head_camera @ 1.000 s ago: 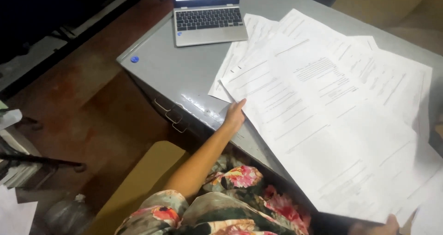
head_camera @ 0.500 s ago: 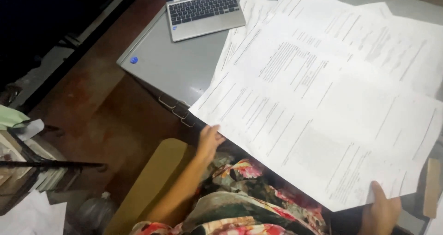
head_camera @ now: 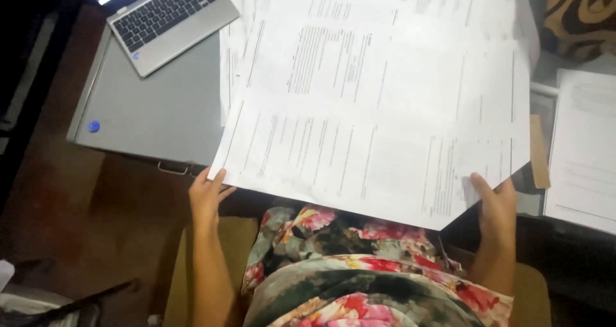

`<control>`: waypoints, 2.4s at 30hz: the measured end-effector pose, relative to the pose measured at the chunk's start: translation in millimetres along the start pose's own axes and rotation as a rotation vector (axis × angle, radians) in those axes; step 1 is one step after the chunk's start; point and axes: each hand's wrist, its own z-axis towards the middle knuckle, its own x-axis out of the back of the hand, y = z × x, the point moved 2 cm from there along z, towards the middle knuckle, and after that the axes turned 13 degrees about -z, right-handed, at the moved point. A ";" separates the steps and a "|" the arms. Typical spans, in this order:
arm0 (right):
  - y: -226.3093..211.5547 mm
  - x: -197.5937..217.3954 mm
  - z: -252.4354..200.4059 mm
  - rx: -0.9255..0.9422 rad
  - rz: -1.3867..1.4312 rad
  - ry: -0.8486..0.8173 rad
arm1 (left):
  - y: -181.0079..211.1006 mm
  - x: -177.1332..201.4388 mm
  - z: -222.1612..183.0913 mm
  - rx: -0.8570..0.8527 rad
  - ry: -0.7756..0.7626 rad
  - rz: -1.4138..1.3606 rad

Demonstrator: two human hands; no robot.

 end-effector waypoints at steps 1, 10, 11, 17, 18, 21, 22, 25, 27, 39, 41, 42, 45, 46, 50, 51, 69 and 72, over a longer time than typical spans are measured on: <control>-0.6 -1.6 -1.2 -0.042 0.022 -0.017 | 2.7 0.1 -1.3 0.022 0.034 0.028; 47.6 -2.6 31.3 -0.056 0.494 0.025 | -33.5 25.5 38.3 -0.054 -0.047 0.113; 39.3 -4.3 25.7 -0.054 0.497 0.020 | -18.0 23.5 25.2 -0.059 -0.043 0.112; 25.1 3.2 22.9 0.072 0.604 0.009 | -8.8 27.3 -11.5 0.392 -0.665 0.539; 17.9 2.6 21.4 0.134 0.883 -0.140 | -14.2 32.7 -5.4 0.373 -0.630 0.541; 14.7 2.0 21.6 0.052 1.104 -0.207 | -9.7 26.9 0.8 0.312 -0.507 0.519; 16.9 0.2 22.7 -0.082 1.039 -0.109 | -2.4 22.6 2.4 0.273 -0.424 0.497; 270.8 40.2 166.5 0.381 1.004 -0.473 | -20.2 6.9 28.6 0.211 -0.289 0.313; 279.8 42.5 168.1 0.283 0.548 -0.237 | -14.5 -4.6 32.4 0.064 -0.243 0.415; -52.3 10.3 -38.6 0.446 0.160 0.004 | -6.6 0.4 22.6 -0.070 -0.282 0.416; -23.4 15.3 -13.8 0.549 0.145 -0.072 | -8.9 8.3 22.0 -0.050 -0.288 0.399; -4.1 17.7 -2.0 0.604 0.140 -0.110 | -4.0 8.1 16.3 0.010 -0.347 0.445; 65.5 51.3 55.1 0.362 -0.145 -0.093 | 16.8 2.6 -6.1 0.102 -0.408 0.541; 95.0 69.2 77.4 0.054 -0.422 -0.022 | 24.1 -0.3 -14.3 0.136 -0.417 0.596; 25.5 10.9 54.0 0.085 -0.432 -0.098 | -5.2 -1.1 5.5 0.018 -0.463 0.510; 128.3 41.3 137.8 0.404 -0.738 -0.144 | -2.3 -6.9 1.5 -0.018 -0.457 0.480; -146.7 -53.4 26.7 0.795 -0.868 0.414 | -89.7 -59.9 11.6 -0.401 -0.060 0.214; -161.8 -78.5 3.2 1.290 -0.973 0.667 | -115.3 -110.7 -39.8 -0.299 -0.145 0.136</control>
